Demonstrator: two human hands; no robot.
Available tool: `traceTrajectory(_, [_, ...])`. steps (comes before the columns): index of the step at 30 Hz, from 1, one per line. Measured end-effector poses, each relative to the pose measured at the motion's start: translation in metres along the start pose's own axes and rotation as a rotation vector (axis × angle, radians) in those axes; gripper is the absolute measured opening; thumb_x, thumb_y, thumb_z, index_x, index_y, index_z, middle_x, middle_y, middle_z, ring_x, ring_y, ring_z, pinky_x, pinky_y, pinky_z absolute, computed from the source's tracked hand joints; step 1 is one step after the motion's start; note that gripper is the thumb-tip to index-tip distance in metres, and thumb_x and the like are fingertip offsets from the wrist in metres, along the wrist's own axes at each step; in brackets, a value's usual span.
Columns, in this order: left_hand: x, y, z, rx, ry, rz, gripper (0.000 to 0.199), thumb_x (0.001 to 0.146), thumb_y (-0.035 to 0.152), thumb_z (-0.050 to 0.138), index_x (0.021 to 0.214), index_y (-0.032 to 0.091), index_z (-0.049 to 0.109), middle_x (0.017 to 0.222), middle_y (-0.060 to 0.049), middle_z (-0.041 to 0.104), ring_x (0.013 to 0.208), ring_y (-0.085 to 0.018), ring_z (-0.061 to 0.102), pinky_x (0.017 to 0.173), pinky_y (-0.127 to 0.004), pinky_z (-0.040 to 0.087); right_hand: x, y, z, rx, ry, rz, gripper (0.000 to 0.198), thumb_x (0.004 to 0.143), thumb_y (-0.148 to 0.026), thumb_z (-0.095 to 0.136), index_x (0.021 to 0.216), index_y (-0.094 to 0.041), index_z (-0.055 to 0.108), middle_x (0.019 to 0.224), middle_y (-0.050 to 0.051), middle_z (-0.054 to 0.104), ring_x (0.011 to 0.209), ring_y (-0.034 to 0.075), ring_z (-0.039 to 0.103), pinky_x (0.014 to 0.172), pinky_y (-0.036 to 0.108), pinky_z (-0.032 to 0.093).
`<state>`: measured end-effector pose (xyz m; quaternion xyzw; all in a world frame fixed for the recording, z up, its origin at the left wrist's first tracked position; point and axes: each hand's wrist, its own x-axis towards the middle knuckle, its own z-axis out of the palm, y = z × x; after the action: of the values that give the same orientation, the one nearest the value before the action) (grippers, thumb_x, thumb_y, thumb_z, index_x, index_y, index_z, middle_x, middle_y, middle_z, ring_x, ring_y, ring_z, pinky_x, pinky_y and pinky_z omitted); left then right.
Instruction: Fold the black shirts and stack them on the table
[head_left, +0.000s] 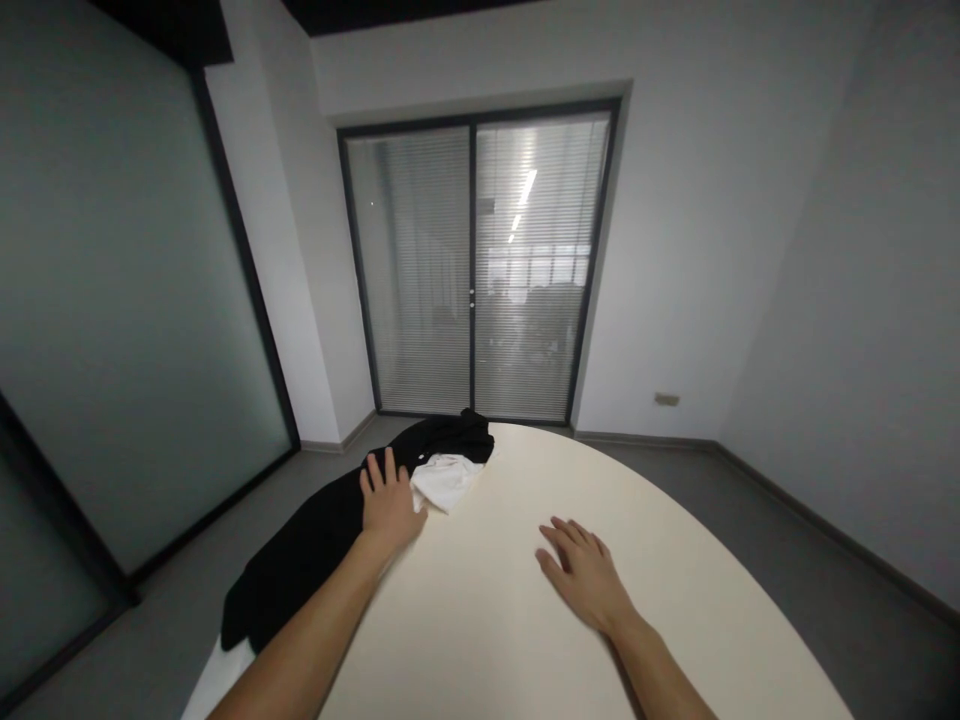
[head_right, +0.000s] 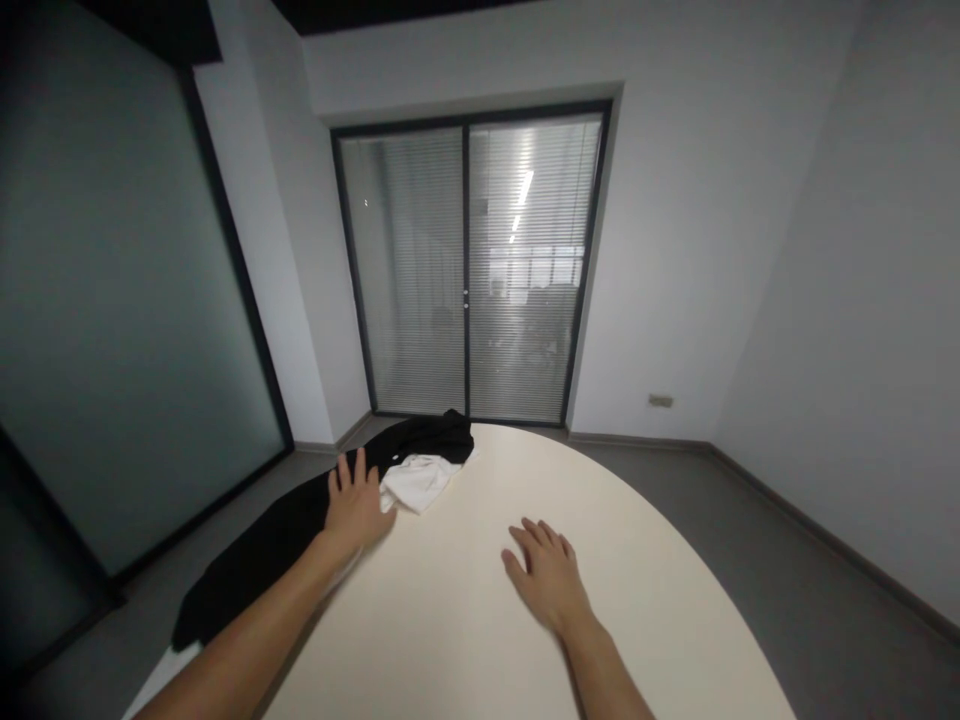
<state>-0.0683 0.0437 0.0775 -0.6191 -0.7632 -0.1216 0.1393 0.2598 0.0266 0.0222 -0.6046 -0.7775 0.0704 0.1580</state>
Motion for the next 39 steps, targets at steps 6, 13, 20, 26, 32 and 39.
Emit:
traceTrajectory(6, [-0.036,0.076,0.027,-0.396,-0.025,0.487,0.064,0.092,0.033,0.048,0.152,0.020,0.032,0.164,-0.009,0.021,0.151,-0.026,0.016,0.121,-0.045,0.019,0.002,0.000,0.007,-0.055,-0.016,0.043,0.070,0.094,-0.063,0.033,0.150,-0.023,0.041,0.159,0.008,0.032,0.146,0.029,0.029,0.118,0.049,0.019])
traceTrajectory(13, [-0.052,0.080,0.054,-0.436,-0.255,0.556,0.055,0.097,0.047,0.040,0.147,0.024,0.045,0.160,-0.008,0.031,0.150,-0.027,0.018,0.121,-0.048,0.017,0.003,-0.006,0.006,-0.126,0.010,0.049,0.072,0.093,-0.065,0.032,0.153,-0.026,0.037,0.161,0.005,0.026,0.150,0.033,0.015,0.119,0.057,0.007])
traceTrajectory(20, [-0.049,0.081,0.050,-0.435,-0.328,0.556,0.066,0.093,0.056,0.043,0.152,0.026,0.036,0.162,-0.007,0.025,0.151,-0.028,0.016,0.122,-0.049,0.013,0.006,-0.003,0.009,-0.107,-0.088,0.073,0.074,0.091,-0.064,0.038,0.154,-0.026,0.034,0.162,0.005,0.023,0.150,0.033,0.015,0.119,0.055,0.009])
traceTrajectory(26, [-0.048,0.082,0.055,-0.405,-0.308,0.553,0.063,0.093,0.056,0.043,0.149,0.028,0.041,0.161,-0.007,0.028,0.150,-0.029,0.019,0.121,-0.054,0.009,0.006,-0.002,0.010,-0.088,-0.104,0.073,0.074,0.091,-0.064,0.038,0.154,-0.026,0.033,0.162,0.005,0.023,0.150,0.033,0.014,0.119,0.054,0.008])
traceTrajectory(32, [-0.047,0.081,0.054,-0.402,-0.330,0.552,0.064,0.093,0.056,0.043,0.150,0.028,0.039,0.162,-0.006,0.026,0.150,-0.030,0.018,0.121,-0.054,0.011,0.006,-0.004,0.008,-0.083,-0.106,0.076,0.075,0.091,-0.064,0.038,0.154,-0.025,0.032,0.163,0.006,0.023,0.150,0.033,0.014,0.119,0.054,0.008])
traceTrajectory(39, [-0.048,0.081,0.050,-0.388,-0.331,0.558,0.064,0.093,0.056,0.043,0.150,0.026,0.040,0.161,-0.008,0.028,0.150,-0.030,0.019,0.121,-0.054,0.012,0.005,-0.005,0.008,-0.082,-0.104,0.077,0.073,0.091,-0.064,0.039,0.154,-0.025,0.033,0.162,0.006,0.024,0.150,0.033,0.014,0.119,0.054,0.009])
